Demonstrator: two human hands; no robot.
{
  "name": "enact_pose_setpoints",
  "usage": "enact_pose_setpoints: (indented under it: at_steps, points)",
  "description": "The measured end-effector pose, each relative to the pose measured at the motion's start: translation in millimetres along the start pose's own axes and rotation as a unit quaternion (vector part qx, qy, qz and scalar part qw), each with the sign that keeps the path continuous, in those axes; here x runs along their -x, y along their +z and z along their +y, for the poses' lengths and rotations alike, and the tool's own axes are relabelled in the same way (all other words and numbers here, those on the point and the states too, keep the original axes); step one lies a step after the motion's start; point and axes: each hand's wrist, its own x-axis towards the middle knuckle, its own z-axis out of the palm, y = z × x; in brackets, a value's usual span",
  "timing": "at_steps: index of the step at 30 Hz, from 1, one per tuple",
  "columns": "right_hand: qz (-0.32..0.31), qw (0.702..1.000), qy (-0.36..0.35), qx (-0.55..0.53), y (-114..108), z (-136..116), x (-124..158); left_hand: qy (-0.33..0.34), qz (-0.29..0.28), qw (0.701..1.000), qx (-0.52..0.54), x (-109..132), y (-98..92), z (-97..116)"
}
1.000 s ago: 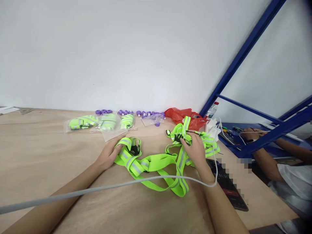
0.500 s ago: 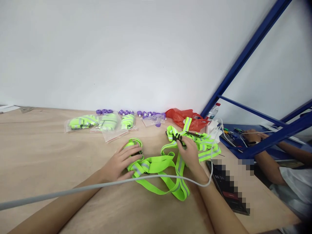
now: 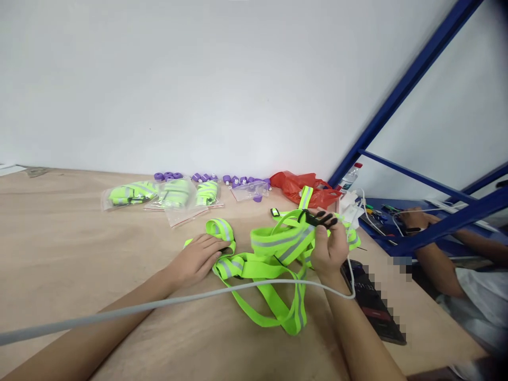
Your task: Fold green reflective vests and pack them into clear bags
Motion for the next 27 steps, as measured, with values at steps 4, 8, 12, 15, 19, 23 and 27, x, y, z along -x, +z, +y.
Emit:
enact_pose_setpoints:
  at_steps: [4, 8, 12, 15, 19, 23, 27]
  points:
    - [0.044, 0.999, 0.026, 0.009, -4, 8, 3, -0.042, -0.008, 0.999, -0.026, -2, -1.3, -1]
    - [0.101, 0.994, 0.037, 0.004, -2, 2, 1, -0.068, -0.066, 0.994, -0.058, -5, -8.7, -3]
    - [0.099, 0.993, 0.047, -0.046, 2, 2, 0, -0.107, -0.11, 0.984, -0.088, -8, -18.0, 3]
    - [0.099, 0.989, 0.072, -0.089, 4, 5, 2, -0.114, -0.142, 0.978, -0.098, -9, -23.8, 8]
    - [0.107, 0.982, 0.127, -0.093, 5, 13, 4, -0.141, -0.166, 0.972, -0.09, -9, -29.1, 9]
    - [0.093, 0.967, 0.207, -0.113, 5, 25, 7, -0.151, -0.162, 0.973, -0.065, -10, -35.2, 8]
    - [0.076, 0.956, 0.252, -0.129, 7, 36, 10, -0.14, -0.16, 0.977, -0.032, -14, -48.2, 10]
